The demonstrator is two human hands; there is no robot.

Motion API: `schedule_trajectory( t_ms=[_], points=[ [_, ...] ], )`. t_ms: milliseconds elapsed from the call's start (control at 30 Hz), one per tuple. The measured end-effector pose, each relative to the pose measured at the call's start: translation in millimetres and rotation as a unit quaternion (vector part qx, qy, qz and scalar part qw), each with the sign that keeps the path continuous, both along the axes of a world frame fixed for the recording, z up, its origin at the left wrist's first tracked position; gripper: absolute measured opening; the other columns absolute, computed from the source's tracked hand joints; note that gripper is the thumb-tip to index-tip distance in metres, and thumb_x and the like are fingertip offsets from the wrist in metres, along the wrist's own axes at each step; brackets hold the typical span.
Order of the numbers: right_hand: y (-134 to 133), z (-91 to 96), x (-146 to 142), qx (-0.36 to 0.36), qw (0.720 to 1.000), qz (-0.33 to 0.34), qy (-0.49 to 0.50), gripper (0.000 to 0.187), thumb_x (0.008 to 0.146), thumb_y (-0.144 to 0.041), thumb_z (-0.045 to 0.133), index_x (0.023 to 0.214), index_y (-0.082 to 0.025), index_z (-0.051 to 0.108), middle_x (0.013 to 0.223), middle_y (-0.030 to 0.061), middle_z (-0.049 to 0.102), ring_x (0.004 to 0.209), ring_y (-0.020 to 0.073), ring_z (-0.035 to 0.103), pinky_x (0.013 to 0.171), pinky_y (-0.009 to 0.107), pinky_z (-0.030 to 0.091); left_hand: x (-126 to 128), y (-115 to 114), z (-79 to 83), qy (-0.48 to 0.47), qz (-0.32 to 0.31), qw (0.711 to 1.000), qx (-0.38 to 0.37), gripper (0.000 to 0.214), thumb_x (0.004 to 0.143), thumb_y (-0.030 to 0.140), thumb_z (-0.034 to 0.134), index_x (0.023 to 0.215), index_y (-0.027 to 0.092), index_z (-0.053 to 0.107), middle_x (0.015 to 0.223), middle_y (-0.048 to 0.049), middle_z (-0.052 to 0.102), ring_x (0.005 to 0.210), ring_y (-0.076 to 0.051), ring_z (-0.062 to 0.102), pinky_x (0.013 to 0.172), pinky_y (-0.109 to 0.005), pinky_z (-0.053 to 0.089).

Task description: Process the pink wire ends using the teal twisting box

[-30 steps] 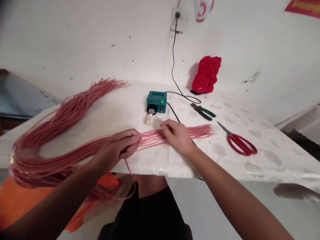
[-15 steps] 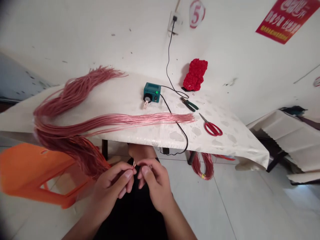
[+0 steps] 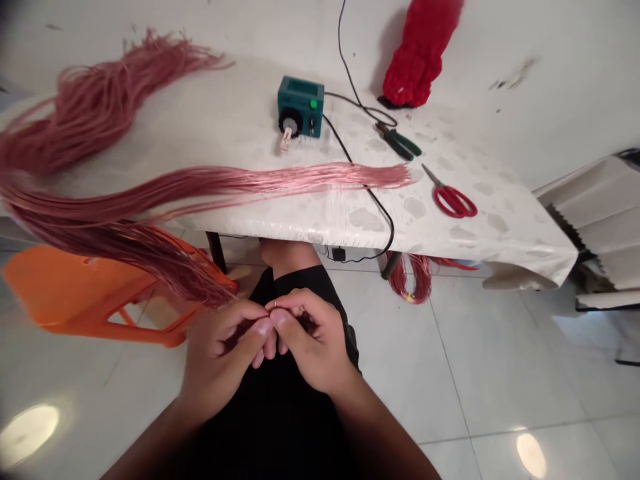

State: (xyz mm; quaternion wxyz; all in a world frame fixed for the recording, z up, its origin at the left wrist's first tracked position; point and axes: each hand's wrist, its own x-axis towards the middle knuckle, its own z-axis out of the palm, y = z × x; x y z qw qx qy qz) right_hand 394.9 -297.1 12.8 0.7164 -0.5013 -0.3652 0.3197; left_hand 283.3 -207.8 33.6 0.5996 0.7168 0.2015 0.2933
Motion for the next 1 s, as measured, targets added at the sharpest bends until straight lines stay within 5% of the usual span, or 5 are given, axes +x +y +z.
schedule_trajectory(
  t_ms=[300, 533, 1000],
  points=[
    [-14.5, 2.7, 12.6, -0.040, 0.996, 0.005, -0.078, 0.016, 0.098, -0.015, 0.060, 0.100, -0.022, 0.074, 0.073, -0.0035, 0.062, 0.054, 0.0057, 0.057, 0.055, 0.022, 0.047, -7.3, 2.1, -5.8, 0.059, 0.014, 0.995, 0.085, 0.015, 0.091, 0.014, 0.056, 0.080, 0.020, 0.063, 0.053, 0.0096, 0.057, 0.043, -0.005, 0.051, 0.045, -0.015, 0.040],
    [-16.5, 0.1, 17.0, -0.035, 0.997, 0.033, -0.056, 0.012, 0.099, -0.020, 0.060, 0.104, -0.024, 0.070, 0.088, -0.0008, 0.067, 0.058, 0.0057, 0.059, 0.056, 0.022, 0.049, -6.9, 4.1, -5.3, 0.081, 0.001, 0.992, 0.099, 0.016, 0.091, 0.015, 0.056, 0.079, 0.020, 0.065, 0.055, 0.0091, 0.057, 0.046, -0.005, 0.051, 0.046, -0.016, 0.040],
    [-20.1, -1.4, 19.9, -0.065, 0.988, 0.017, -0.138, 0.007, 0.097, -0.015, 0.062, 0.096, -0.020, 0.068, 0.077, -0.0023, 0.061, 0.061, 0.0073, 0.058, 0.058, 0.024, 0.046, -4.9, 3.5, -5.8, 0.111, -0.010, 0.988, 0.108, 0.018, 0.089, 0.014, 0.059, 0.074, 0.020, 0.066, 0.055, 0.0087, 0.058, 0.047, -0.005, 0.049, 0.047, -0.017, 0.038]
  ],
)
